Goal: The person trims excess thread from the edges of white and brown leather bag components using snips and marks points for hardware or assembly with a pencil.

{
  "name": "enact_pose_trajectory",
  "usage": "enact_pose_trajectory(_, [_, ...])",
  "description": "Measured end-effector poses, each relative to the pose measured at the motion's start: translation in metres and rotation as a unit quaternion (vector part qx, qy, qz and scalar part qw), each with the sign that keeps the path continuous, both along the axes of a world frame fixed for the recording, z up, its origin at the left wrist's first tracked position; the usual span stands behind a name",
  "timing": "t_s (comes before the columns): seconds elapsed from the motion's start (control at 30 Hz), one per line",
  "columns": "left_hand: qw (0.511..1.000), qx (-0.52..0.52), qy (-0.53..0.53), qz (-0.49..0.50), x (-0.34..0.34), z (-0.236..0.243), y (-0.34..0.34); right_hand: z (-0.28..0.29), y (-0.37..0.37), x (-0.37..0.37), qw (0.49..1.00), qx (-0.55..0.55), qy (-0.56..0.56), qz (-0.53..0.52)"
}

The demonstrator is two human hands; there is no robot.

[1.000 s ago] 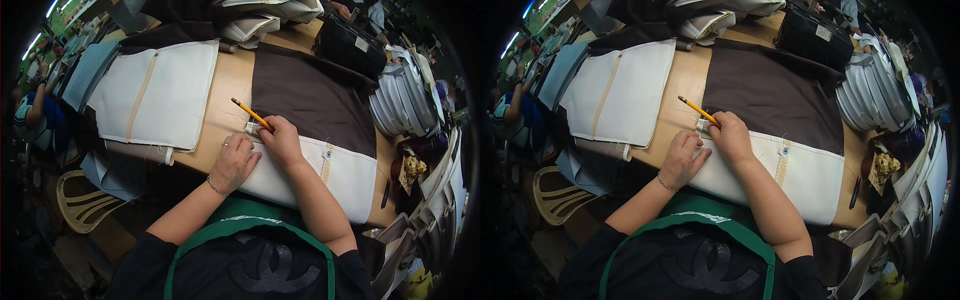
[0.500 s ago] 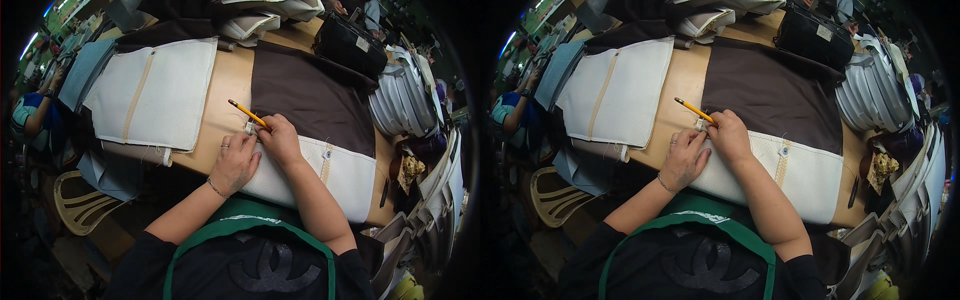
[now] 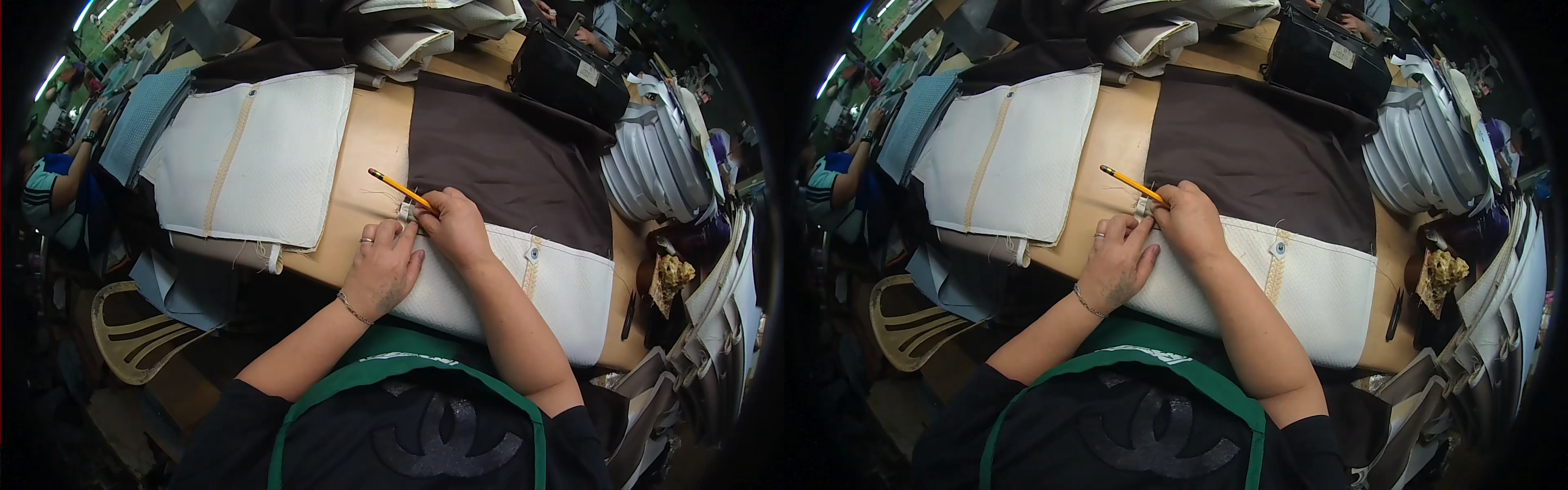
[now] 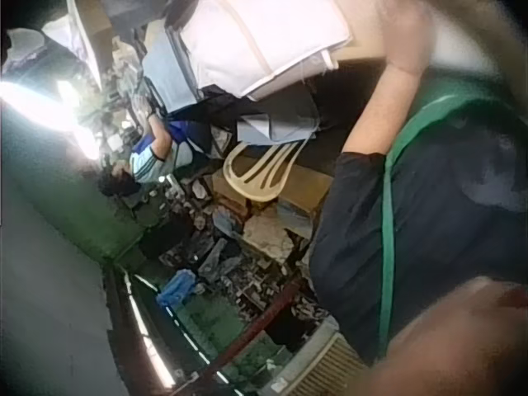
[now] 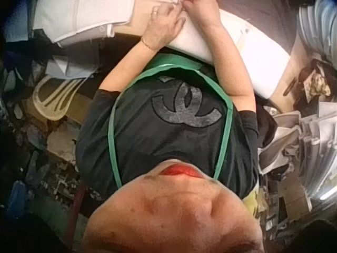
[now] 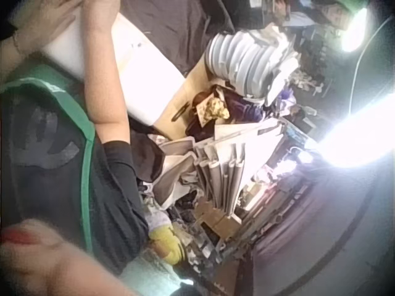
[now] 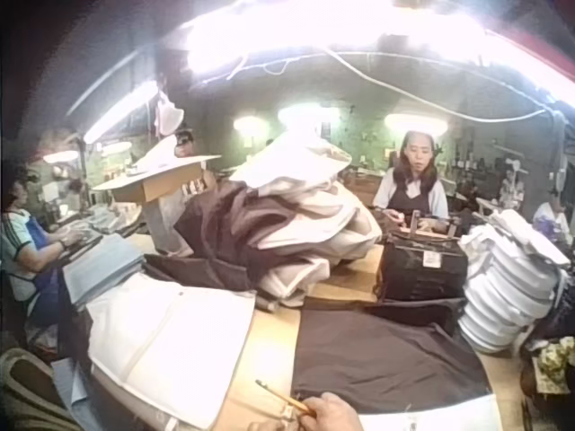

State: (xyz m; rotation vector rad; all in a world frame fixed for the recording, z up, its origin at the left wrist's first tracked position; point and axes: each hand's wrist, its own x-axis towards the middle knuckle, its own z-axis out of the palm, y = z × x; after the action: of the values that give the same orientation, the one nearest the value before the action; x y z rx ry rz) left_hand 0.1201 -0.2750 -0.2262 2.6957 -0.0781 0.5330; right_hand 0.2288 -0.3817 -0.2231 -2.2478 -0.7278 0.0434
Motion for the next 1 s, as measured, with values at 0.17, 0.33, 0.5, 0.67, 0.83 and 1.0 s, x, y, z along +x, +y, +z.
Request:
enact_pose_trajectory(0.17, [1.0,-0.001,-0.009,0.002,0.001,0.0,-0.001,-0.001,0.0,-0.002,1.0,-0.001,-0.013,-0.006])
enact_pose_trajectory(0.33, [1.0,0.002,-0.016,0.0,0.001,-0.001,-0.001,-0.002,0.0,-0.002,1.0,0.0,-0.024,-0.003])
enact_pose_trajectory(0.5, [1.0,0.001,-0.004,0.007,0.0,-0.001,-0.003,-0.002,-0.001,-0.003,0.999,0.019,-0.03,-0.005])
enact_pose_trajectory(0.67, [0.998,0.035,-0.048,-0.021,-0.004,0.001,-0.001,-0.003,0.001,-0.003,0.999,0.021,-0.024,-0.004])
enact_pose_trajectory(0.83, [0.998,0.061,0.004,-0.013,-0.002,0.004,-0.003,-0.001,0.0,-0.001,1.0,0.017,-0.017,0.001])
enact_pose_trajectory(1.0, [0.996,0.084,0.011,-0.02,-0.002,0.009,-0.001,-0.004,-0.002,0.0,1.0,-0.004,-0.027,0.003])
